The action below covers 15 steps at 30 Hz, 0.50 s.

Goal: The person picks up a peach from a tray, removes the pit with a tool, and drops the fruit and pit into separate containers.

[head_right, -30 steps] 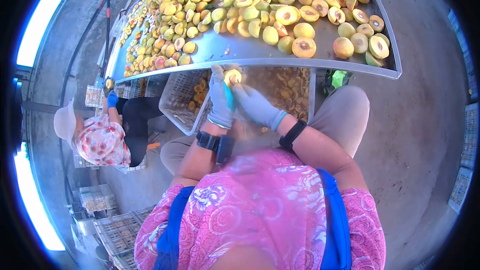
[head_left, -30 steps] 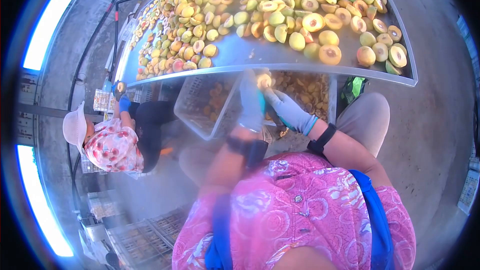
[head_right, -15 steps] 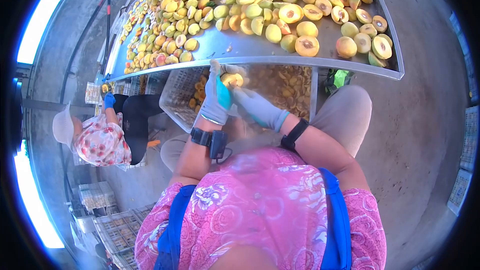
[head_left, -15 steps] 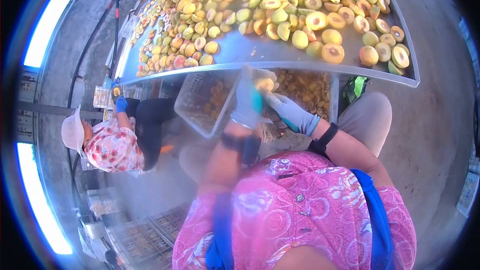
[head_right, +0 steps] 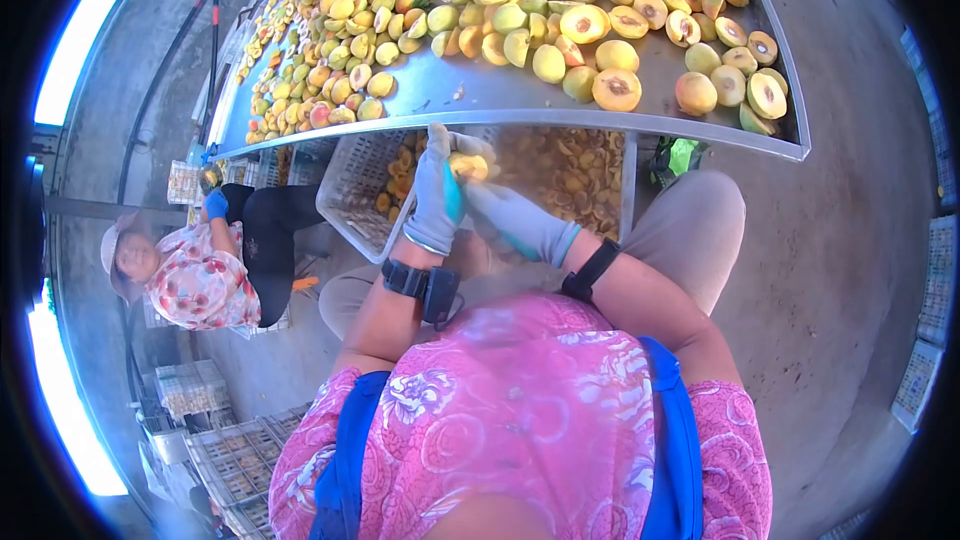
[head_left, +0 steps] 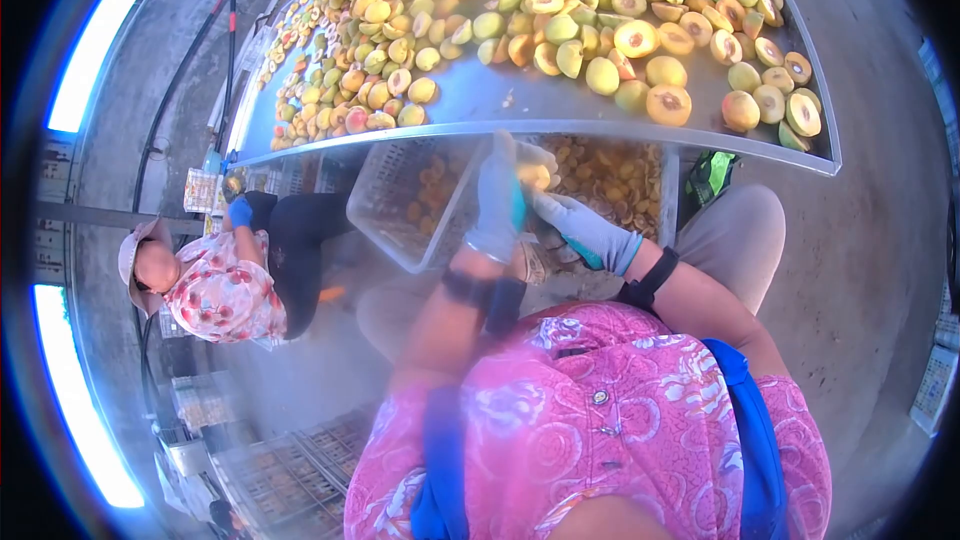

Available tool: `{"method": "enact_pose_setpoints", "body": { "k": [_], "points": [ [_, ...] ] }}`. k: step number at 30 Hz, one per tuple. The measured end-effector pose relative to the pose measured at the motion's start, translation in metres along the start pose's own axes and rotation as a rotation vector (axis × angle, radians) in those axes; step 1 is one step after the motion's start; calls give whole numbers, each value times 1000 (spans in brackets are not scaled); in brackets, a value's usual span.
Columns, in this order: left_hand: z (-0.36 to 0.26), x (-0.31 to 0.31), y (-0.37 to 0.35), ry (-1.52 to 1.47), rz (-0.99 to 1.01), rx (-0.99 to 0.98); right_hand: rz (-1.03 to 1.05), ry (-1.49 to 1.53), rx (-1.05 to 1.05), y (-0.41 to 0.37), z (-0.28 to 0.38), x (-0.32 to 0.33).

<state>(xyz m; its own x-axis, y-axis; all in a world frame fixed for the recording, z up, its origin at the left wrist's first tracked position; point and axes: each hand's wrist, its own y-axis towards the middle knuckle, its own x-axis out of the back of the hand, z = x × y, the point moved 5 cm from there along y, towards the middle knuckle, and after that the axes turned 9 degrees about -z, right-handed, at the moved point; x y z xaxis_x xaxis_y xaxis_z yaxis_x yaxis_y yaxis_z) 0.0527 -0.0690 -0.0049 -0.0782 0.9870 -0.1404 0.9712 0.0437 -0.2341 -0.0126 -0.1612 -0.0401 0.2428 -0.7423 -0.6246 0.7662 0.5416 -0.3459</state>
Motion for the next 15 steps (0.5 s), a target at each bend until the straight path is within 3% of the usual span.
{"method": "enact_pose_setpoints", "body": {
  "k": [5, 7, 10, 11, 13, 15],
  "points": [
    [-5, -1, -3, -100, 63, 50, 66, 69, -99, 4, -4, -3],
    [0, 1, -2, -56, -29, -80, -73, -37, 28, 9, -4, -2],
    [-1, 2, -4, 131, -97, -205, -48, 8, -18, 7, -7, -1],
    [-4, 4, -5, 132, -101, -202, -46, 9, -23, 5, -7, 0],
    [0, 3, -1, -25, 61, 63, 30, 30, -71, 1, -5, 0],
    [-4, 4, -1, 80, 124, -21, 41, 18, -81, 2, -10, 0]
  ]
}}
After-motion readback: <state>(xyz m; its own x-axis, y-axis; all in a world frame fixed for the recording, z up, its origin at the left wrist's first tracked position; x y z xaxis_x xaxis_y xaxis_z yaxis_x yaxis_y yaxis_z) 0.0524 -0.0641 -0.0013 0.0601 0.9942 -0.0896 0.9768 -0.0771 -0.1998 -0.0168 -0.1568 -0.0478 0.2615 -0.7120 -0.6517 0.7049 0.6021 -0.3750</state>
